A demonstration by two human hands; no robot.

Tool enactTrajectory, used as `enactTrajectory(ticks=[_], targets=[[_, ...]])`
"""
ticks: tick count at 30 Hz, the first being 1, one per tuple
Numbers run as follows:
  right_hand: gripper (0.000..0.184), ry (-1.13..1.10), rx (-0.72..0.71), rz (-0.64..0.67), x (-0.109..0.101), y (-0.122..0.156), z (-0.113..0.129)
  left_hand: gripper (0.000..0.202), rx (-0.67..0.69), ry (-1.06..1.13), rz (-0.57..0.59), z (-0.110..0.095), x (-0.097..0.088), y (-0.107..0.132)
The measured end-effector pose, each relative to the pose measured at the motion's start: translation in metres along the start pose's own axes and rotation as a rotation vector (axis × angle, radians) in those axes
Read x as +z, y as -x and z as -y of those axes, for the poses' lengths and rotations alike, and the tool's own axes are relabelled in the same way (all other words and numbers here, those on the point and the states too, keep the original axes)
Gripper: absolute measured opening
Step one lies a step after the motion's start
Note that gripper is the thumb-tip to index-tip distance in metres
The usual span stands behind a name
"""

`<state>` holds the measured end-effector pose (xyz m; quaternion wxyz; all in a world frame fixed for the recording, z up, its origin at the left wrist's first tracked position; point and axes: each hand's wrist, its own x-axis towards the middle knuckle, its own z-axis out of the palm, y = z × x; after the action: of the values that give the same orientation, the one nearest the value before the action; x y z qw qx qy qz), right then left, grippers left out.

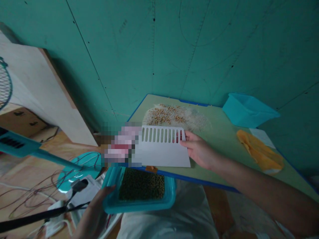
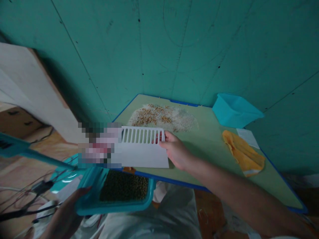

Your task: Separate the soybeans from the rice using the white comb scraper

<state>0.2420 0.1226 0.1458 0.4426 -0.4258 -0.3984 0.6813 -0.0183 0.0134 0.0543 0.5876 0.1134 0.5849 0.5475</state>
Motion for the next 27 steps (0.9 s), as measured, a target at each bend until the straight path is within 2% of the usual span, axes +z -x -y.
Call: enactTrajectory(ticks=[5, 8, 14, 20, 24, 27], targets=[[0.021, -0.006, -0.057, -0.038, -0.014, 0.008, 0.009, 0.008, -0.012, 0.01, 0.004, 0.001, 0.0, -0.001], [0.02, 0.027, -0.152, -0.144, -0.035, 0.002, 0.017, 0.012, -0.043, 0.033, 0.004, 0.005, 0.004, -0.001], [0.02, 0.076, -0.385, -0.344, -0.085, -0.018, 0.035, 0.019, -0.181, 0.069, 0.103, 0.024, 0.017, 0.0], [0.021, 0.05, -0.43, -0.395, -0.116, -0.027, 0.034, 0.031, -0.257, 0.045, 0.167, 0.043, 0.024, -0.004], [0.023, 0.036, -0.507, -0.449, -0.129, -0.027, 0.031, 0.03, -0.232, 0.047, 0.216, 0.046, 0.028, -0.005], [0.021, 0.034, -0.498, -0.468, -0.135, -0.024, 0.033, 0.022, -0.238, 0.016, 0.178, 0.048, 0.033, -0.004]])
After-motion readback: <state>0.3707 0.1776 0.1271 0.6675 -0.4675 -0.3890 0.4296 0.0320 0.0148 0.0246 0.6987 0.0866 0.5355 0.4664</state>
